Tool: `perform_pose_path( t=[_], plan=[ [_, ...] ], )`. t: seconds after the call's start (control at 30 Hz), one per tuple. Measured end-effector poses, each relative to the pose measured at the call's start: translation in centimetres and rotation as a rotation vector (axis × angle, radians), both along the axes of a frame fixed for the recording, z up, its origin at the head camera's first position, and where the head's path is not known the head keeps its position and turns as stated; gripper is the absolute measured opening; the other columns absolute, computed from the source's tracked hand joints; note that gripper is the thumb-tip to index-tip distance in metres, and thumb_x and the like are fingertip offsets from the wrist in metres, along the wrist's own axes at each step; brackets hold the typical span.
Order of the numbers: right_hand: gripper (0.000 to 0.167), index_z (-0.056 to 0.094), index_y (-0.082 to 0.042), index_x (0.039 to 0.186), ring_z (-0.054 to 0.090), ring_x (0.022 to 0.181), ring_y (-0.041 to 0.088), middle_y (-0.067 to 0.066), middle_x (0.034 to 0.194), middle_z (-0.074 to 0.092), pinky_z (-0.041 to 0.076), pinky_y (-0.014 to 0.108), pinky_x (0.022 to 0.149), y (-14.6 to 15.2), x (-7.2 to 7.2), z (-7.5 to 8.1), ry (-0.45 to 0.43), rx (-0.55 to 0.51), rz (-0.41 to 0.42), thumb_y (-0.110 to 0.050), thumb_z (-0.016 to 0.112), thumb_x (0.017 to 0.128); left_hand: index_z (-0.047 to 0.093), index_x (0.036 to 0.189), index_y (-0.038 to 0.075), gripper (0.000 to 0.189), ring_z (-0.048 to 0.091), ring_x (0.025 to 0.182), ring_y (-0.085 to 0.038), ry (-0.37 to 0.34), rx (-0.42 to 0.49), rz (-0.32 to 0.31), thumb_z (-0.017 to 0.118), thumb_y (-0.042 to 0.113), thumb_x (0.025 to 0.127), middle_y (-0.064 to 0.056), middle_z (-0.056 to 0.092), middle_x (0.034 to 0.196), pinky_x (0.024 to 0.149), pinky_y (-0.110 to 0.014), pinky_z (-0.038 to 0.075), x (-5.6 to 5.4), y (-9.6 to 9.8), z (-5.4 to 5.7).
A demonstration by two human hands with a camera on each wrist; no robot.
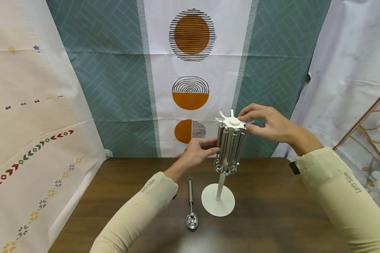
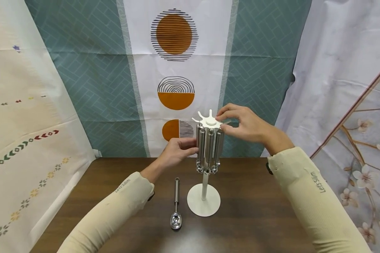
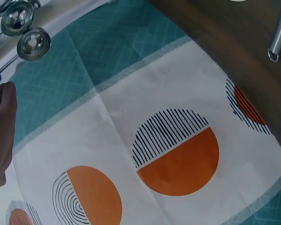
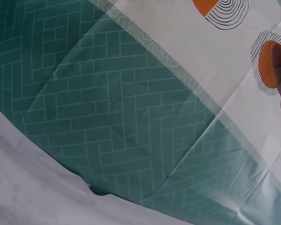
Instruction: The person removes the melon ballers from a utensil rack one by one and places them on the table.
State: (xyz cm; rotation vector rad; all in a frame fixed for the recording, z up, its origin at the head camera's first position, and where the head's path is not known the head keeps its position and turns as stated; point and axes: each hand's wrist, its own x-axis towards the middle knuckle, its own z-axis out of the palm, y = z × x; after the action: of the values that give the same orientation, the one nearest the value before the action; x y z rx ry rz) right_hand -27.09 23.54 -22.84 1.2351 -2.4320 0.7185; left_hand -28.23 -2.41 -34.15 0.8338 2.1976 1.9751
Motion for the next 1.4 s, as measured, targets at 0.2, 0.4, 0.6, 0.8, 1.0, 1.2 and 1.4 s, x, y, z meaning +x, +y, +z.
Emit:
perform_pose_path(
  t=[0.2, 0.4, 0.6, 0.8, 1.0, 1.2, 1.4],
  plan=[
    [0.027, 0.073, -0.005, 0.114, 0.056, 0.109, 0.018, 0.004, 0.119, 0.063, 0.046, 0.039, 0.087, -0.1, -0.1, 0.0, -0.006, -0.001, 0.004, -0.002, 0.062, 0.090, 0.066, 0.125, -0.006, 0.035, 0.069, 0.105, -0.025, 0.004, -0.024, 0.024, 0.071, -0.001, 0.091, -0.018, 0.070, 0.118, 0.090, -0.030, 0.054, 0.1, 0.0, 0.0],
    [0.027, 0.073, -0.005, 0.114, 0.056, 0.109, 0.018, 0.004, 0.120, 0.063, 0.045, 0.037, 0.087, -0.1, -0.2, -0.1, -0.004, 0.001, 0.005, -0.003, 0.062, 0.090, 0.068, 0.123, -0.004, 0.033, 0.070, 0.103, -0.023, 0.038, -0.061, 0.049, 0.071, 0.001, 0.091, -0.017, 0.071, 0.114, 0.089, -0.030, 0.055, 0.2, -0.6, 0.1],
    [0.027, 0.073, -0.005, 0.115, 0.056, 0.109, 0.020, 0.005, 0.120, 0.063, 0.045, 0.035, 0.087, 0.1, -0.3, -0.4, 0.000, 0.002, -0.009, -0.003, 0.063, 0.090, 0.068, 0.124, -0.002, 0.034, 0.070, 0.100, -0.022, 0.041, -0.070, 0.095, 0.072, 0.002, 0.090, -0.014, 0.073, 0.112, 0.088, -0.030, 0.055, 0.3, -1.2, 0.5],
    [0.027, 0.073, -0.005, 0.114, 0.057, 0.108, 0.020, 0.005, 0.120, 0.063, 0.045, 0.033, 0.086, 0.0, -0.3, -0.4, 0.005, -0.006, -0.005, -0.003, 0.063, 0.089, 0.069, 0.122, -0.003, 0.036, 0.071, 0.097, -0.023, 0.048, -0.037, 0.159, 0.075, 0.002, 0.088, -0.015, 0.074, 0.107, 0.087, -0.031, 0.056, 0.3, -1.9, 0.6],
    [0.028, 0.074, -0.006, 0.114, 0.056, 0.108, 0.018, 0.003, 0.120, 0.063, 0.045, 0.033, 0.085, 0.0, -0.3, -0.3, 0.005, -0.011, -0.007, -0.003, 0.063, 0.088, 0.072, 0.117, -0.002, 0.034, 0.071, 0.093, -0.025, 0.029, -0.024, 0.224, 0.080, 0.004, 0.084, -0.013, 0.074, 0.105, 0.081, -0.029, 0.057, 0.3, -2.8, -0.2],
    [0.025, 0.074, -0.006, 0.113, 0.057, 0.108, 0.019, 0.003, 0.119, 0.063, 0.045, 0.035, 0.087, 0.1, -0.2, -0.2, 0.000, -0.009, -0.014, -0.005, 0.066, 0.090, 0.072, 0.115, -0.001, 0.032, 0.070, 0.093, -0.024, 0.007, -0.045, 0.264, 0.080, 0.006, 0.084, -0.012, 0.074, 0.104, 0.083, -0.031, 0.057, 0.4, -3.5, -1.4],
    [0.022, 0.075, -0.007, 0.112, 0.057, 0.107, 0.018, 0.002, 0.117, 0.064, 0.043, 0.029, 0.088, 0.0, -0.1, -0.1, 0.000, -0.007, -0.017, -0.009, 0.070, 0.091, 0.073, 0.115, 0.000, 0.033, 0.070, 0.092, -0.024, -0.009, -0.078, 0.308, 0.081, 0.008, 0.083, -0.011, 0.075, 0.104, 0.084, -0.034, 0.056, 0.5, -4.2, -2.8]
  ],
)
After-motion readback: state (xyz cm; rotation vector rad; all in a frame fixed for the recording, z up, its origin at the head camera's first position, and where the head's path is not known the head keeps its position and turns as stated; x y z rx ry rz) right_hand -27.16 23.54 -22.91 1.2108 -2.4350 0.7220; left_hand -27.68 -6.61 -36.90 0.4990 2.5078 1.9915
